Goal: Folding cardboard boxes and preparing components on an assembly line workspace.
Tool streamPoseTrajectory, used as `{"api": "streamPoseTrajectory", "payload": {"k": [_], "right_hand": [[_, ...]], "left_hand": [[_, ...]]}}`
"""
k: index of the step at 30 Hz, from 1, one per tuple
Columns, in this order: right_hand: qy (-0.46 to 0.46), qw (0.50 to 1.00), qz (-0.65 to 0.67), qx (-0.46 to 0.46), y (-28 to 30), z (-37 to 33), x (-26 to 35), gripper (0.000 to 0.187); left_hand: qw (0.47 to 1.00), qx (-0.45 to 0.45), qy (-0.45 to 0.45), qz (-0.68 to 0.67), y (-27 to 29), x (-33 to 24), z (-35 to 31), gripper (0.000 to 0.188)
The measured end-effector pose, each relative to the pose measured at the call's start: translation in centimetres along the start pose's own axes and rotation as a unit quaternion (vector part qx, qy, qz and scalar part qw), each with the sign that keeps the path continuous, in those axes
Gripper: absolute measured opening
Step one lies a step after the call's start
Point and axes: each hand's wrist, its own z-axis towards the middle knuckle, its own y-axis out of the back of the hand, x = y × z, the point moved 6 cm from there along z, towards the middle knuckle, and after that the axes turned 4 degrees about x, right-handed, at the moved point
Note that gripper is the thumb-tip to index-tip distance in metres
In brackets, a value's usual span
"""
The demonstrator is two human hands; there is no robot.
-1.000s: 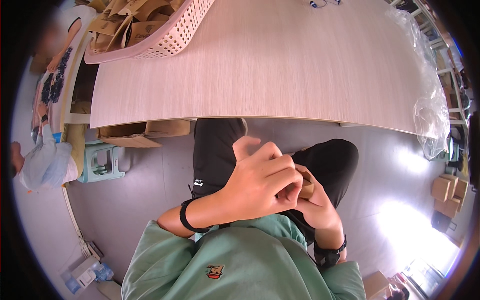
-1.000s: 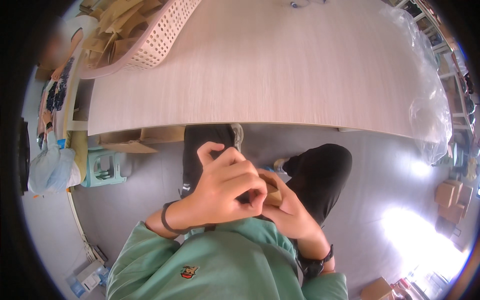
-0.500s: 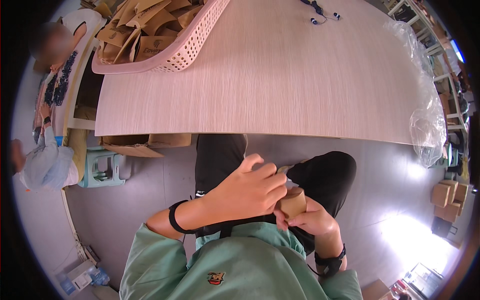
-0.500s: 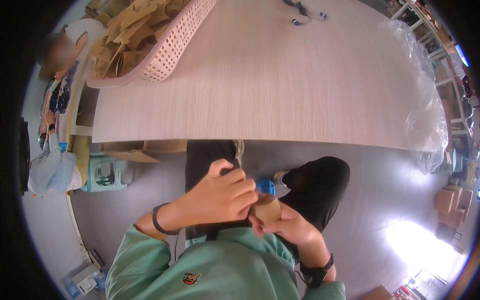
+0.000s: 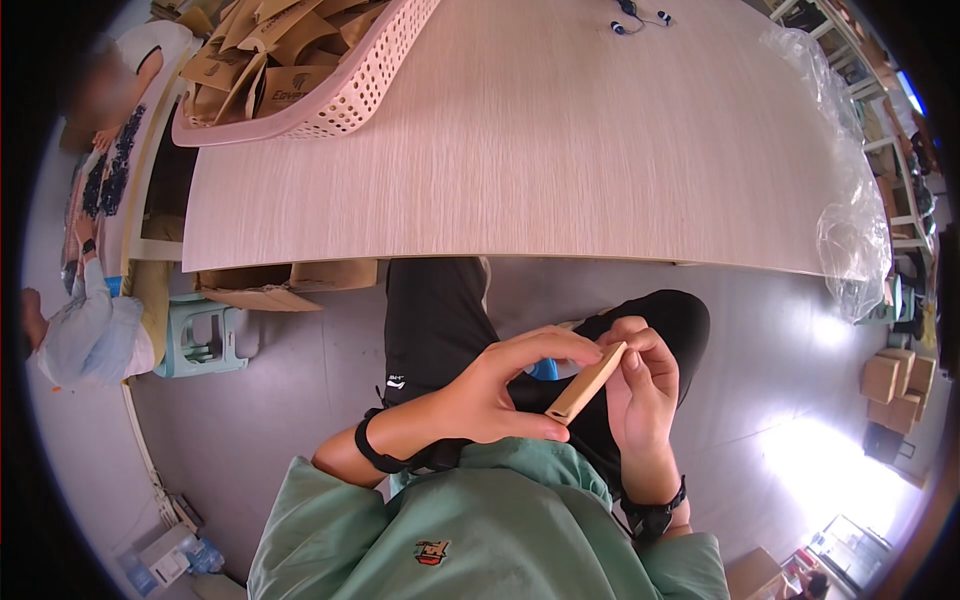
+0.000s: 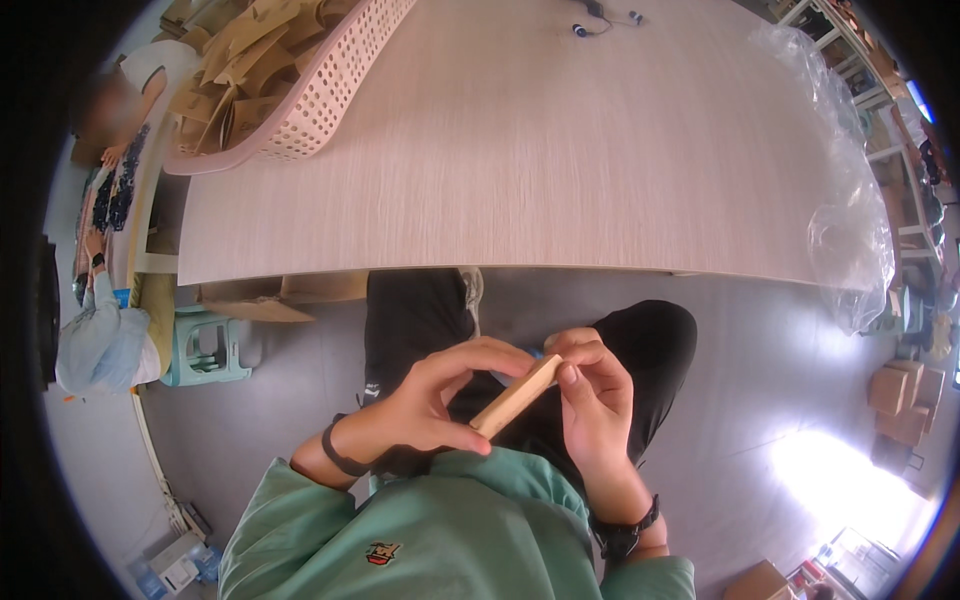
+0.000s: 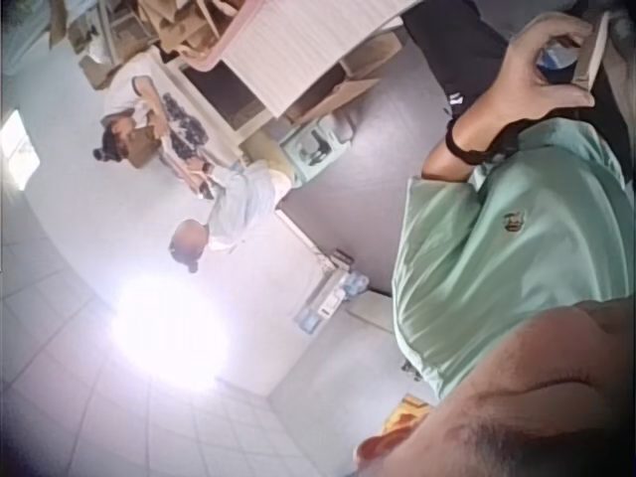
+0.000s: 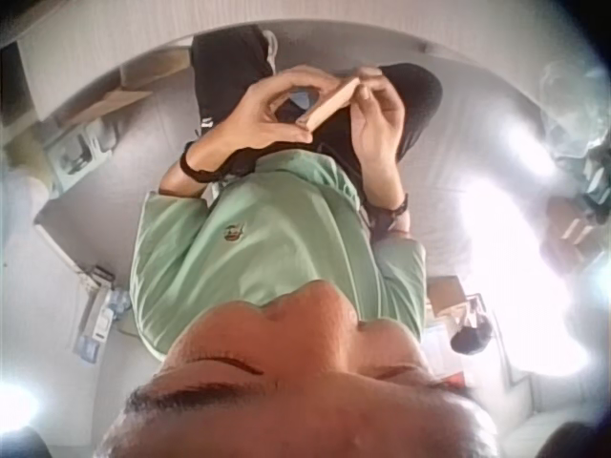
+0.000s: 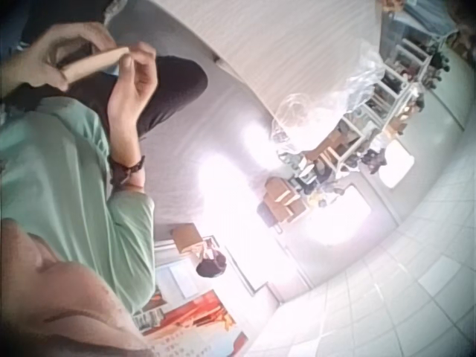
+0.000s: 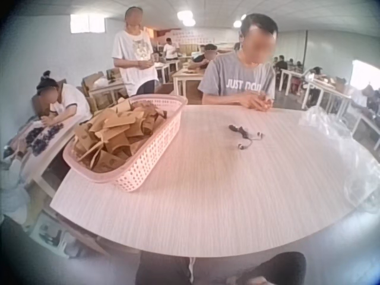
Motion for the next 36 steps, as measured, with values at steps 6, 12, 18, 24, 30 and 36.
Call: {"api": "streamPoseTrajectory", "payload": {"k": [6,12,18,24,30,36], "right_hand": [[-0.002,0.994,-0.106,0.003,0.2,-0.7,0.9,0.008],[0.055,0.977,-0.204,0.034,-0.8,0.7,-0.1,0.018],[-0.114,0.985,0.080,0.100,-1.8,0.9,-3.6,0.072],[0.124,0.949,-0.286,0.049,-0.6,1.8,-0.2,0.036],[0.120,0.927,-0.355,-0.014,-0.7,0.4,0.8,0.012],[-0.007,0.997,-0.075,-0.004,1.1,1.1,-1.3,0.008]], "left_hand": [[0.951,-0.031,0.150,-0.270,-0.6,1.7,-1.0,0.075],[0.922,-0.081,0.245,-0.287,-0.3,4.0,-1.1,0.065],[0.873,-0.064,0.149,-0.460,-2.2,4.2,-0.4,0.052],[0.915,-0.068,0.203,-0.343,-1.1,4.0,-0.8,0.058],[0.981,-0.092,0.079,0.149,0.4,1.3,0.0,0.024],[0.917,-0.095,-0.008,0.388,-1.0,-0.1,0.5,0.041]]}}
